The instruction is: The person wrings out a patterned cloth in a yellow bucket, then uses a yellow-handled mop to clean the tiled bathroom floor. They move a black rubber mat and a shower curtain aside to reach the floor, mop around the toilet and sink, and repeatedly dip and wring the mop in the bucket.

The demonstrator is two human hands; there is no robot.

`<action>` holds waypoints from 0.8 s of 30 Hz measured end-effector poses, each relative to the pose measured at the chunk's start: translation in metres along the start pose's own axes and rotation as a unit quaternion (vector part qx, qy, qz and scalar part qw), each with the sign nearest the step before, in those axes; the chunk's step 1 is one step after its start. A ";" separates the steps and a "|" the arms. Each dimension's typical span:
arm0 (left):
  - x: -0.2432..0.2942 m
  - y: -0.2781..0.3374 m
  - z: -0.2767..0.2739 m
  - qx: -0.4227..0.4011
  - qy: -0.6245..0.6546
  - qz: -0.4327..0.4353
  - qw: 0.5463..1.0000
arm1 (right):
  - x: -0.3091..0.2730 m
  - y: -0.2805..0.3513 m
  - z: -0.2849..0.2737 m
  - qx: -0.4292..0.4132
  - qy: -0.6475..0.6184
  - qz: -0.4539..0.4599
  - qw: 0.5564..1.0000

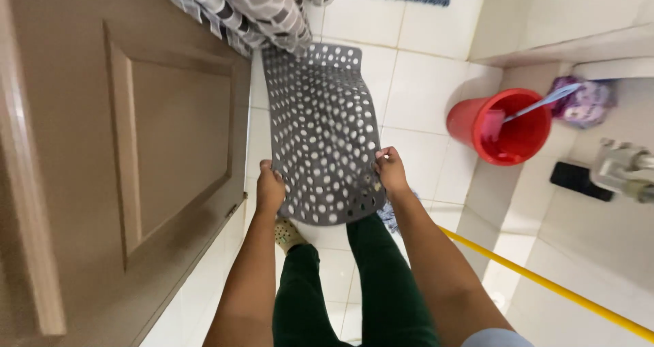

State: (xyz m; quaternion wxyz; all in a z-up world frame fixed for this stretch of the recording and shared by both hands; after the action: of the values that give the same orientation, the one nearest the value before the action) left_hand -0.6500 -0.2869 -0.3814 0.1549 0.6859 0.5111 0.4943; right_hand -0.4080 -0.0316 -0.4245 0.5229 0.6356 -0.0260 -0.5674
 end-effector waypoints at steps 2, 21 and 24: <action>0.018 0.022 0.000 -0.001 0.011 0.000 1.000 | -0.022 0.009 -0.012 0.004 -0.008 -0.018 1.000; 0.143 0.034 0.044 -0.058 0.038 0.068 0.995 | -0.226 0.123 -0.084 0.035 0.040 0.023 0.998; 0.161 0.030 0.050 -0.109 0.037 0.026 0.993 | -0.250 0.120 -0.106 0.053 -0.024 0.023 0.998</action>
State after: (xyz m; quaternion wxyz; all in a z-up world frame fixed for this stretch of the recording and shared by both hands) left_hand -0.5934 -0.1477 -0.2994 0.1966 0.6596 0.4415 0.5756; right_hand -0.3500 0.1377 -0.1877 0.5006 0.6475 -0.0831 -0.5685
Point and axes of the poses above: each hand's wrist, its own y-axis away from the middle knuckle, its own z-axis out of the palm, x = y × z, the point moved 3 cm from there along -y, towards the middle knuckle, and after that the axes turned 13 degrees about -x, right-handed, at the moved point
